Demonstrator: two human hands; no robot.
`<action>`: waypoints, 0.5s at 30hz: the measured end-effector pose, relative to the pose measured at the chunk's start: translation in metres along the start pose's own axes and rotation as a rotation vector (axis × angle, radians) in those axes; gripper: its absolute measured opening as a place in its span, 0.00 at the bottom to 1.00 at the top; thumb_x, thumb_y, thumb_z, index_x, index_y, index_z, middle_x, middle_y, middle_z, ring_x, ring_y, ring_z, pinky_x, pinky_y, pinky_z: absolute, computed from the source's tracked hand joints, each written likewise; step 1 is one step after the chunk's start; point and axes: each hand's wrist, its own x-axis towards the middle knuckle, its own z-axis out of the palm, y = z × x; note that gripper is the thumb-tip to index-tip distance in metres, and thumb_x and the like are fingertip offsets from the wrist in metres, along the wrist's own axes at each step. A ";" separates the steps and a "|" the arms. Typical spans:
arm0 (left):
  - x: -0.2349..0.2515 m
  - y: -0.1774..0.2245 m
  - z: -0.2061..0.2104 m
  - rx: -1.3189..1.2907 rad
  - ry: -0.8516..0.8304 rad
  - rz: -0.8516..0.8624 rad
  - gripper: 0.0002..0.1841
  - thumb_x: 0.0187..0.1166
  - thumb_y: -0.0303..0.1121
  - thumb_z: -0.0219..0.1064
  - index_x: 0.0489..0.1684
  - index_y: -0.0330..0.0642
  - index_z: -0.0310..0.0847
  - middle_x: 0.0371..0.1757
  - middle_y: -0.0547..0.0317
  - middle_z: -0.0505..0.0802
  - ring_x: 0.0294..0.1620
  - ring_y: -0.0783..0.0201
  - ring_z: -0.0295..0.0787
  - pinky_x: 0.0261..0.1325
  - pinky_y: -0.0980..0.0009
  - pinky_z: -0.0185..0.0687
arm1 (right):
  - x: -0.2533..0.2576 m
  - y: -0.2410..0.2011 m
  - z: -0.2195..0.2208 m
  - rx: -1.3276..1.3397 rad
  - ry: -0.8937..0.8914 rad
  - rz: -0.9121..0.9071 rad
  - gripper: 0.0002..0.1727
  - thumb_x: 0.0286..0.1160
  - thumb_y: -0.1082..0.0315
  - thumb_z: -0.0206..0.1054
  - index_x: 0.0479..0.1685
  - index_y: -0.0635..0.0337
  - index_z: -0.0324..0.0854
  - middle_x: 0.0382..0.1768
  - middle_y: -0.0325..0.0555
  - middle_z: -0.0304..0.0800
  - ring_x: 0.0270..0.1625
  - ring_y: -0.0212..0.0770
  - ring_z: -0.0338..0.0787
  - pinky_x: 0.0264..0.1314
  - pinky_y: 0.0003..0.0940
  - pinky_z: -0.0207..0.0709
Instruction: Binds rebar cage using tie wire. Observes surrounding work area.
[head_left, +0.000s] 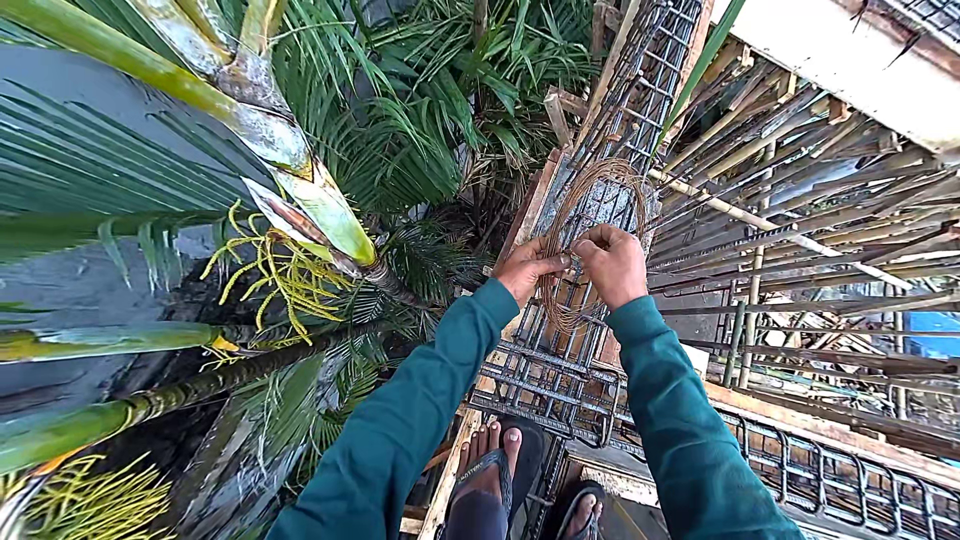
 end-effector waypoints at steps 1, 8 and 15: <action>0.000 0.000 -0.001 -0.012 -0.003 -0.001 0.10 0.81 0.20 0.63 0.56 0.37 0.73 0.36 0.59 0.88 0.32 0.69 0.85 0.39 0.73 0.85 | 0.000 0.000 0.001 0.012 -0.002 0.001 0.07 0.79 0.64 0.68 0.41 0.58 0.89 0.34 0.44 0.91 0.33 0.39 0.89 0.42 0.45 0.82; 0.001 -0.001 -0.006 -0.064 0.039 -0.035 0.06 0.84 0.23 0.61 0.53 0.40 0.74 0.37 0.60 0.87 0.31 0.69 0.85 0.38 0.73 0.85 | -0.004 0.000 0.003 0.047 0.039 -0.026 0.11 0.82 0.64 0.62 0.44 0.58 0.88 0.35 0.46 0.91 0.36 0.42 0.90 0.42 0.48 0.82; 0.000 0.000 0.006 0.083 0.084 0.029 0.16 0.86 0.24 0.60 0.69 0.34 0.67 0.43 0.52 0.88 0.34 0.67 0.87 0.40 0.71 0.86 | -0.014 -0.010 0.010 0.386 -0.012 -0.048 0.09 0.90 0.68 0.53 0.54 0.62 0.76 0.36 0.46 0.92 0.32 0.36 0.92 0.36 0.34 0.88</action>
